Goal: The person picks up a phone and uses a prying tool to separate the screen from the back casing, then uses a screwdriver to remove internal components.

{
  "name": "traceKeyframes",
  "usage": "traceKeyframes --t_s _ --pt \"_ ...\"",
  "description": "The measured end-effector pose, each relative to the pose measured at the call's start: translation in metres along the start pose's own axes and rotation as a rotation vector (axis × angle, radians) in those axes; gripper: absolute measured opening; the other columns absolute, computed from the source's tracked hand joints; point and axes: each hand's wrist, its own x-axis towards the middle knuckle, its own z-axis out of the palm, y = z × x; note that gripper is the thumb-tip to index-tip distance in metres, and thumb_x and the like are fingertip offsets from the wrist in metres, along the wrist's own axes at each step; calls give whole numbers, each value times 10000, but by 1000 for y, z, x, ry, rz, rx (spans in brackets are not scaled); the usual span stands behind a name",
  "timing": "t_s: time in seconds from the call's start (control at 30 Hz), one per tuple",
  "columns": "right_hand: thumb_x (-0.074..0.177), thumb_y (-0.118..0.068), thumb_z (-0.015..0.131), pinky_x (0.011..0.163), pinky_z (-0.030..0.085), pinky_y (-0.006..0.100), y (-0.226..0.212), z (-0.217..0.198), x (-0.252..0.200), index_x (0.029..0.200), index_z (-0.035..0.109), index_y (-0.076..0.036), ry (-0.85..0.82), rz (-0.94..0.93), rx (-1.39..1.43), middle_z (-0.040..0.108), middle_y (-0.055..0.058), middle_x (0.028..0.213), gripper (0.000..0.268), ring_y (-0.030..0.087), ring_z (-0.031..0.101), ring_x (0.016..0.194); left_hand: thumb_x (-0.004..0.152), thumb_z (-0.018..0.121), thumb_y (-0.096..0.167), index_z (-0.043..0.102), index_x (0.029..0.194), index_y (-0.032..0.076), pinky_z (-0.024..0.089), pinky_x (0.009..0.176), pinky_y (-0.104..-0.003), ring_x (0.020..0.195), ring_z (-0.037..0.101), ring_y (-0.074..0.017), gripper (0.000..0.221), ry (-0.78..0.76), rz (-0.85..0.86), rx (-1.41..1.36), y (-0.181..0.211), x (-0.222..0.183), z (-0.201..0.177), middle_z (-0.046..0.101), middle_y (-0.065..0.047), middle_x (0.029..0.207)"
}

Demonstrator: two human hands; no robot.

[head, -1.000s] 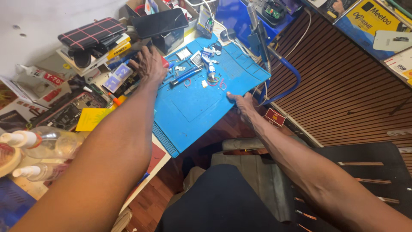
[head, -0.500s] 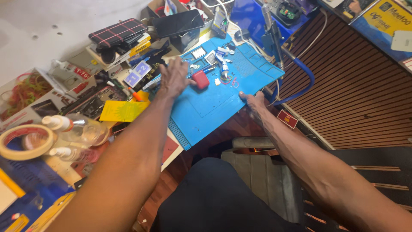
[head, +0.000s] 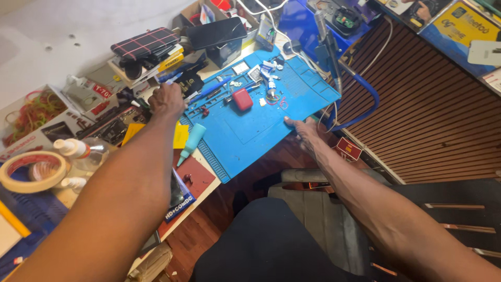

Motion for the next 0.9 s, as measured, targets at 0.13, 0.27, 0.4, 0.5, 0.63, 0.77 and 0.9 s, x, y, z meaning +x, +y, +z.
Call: traceKeyframes --t_s 0.13,0.27,0.4,0.5,0.63,0.77,0.9 --pt "813 -95 808 690 692 463 -1 1 -2 1177 500 26 -23 -9 43 675 169 1071 492 279 745 863 901 805 283 622 1223 102 616 783 -457 921 703 -296 412 129 104 -14 -4 13 2 660 -134 1033" --pt "816 -70 797 701 696 464 -5 3 -4 1172 496 36 -20 -10 56 671 171 1063 479 289 751 856 825 853 424 623 1161 153 551 801 -486 970 661 -320 489 57 125 37 4 17 -1 628 -113 1018" --pt "802 -81 804 708 702 453 -3 2 -3 1160 526 49 -36 -38 39 687 180 1059 471 280 757 858 787 866 475 623 1204 150 560 804 -448 1009 692 -287 581 34 81 157 9 14 -8 663 -99 1058" --pt "779 -98 815 670 701 436 0 -2 2 1173 533 38 -29 -22 23 689 188 1063 503 278 765 853 784 867 480 626 1216 132 552 809 -455 1068 663 -316 604 117 113 210 9 15 -8 662 -117 1111" --pt "828 -156 871 544 472 317 1 -6 9 1228 501 70 73 -12 -148 698 241 1051 590 268 715 819 826 843 338 550 1340 87 564 798 -468 1033 685 -337 643 218 102 207 7 21 -2 677 -162 1135" --pt "804 -142 834 539 600 304 9 -3 9 1185 500 58 47 -38 -71 693 193 997 545 223 738 755 844 801 215 475 1412 2 587 785 -482 979 711 -369 688 305 44 100 9 25 11 692 -222 1088" --pt "836 -149 825 470 482 286 10 -5 9 1075 636 71 -22 -129 -100 703 147 873 376 176 644 636 1001 684 62 503 1399 34 615 779 -485 933 742 -376 438 332 -19 -19 14 36 5 715 -240 1056"
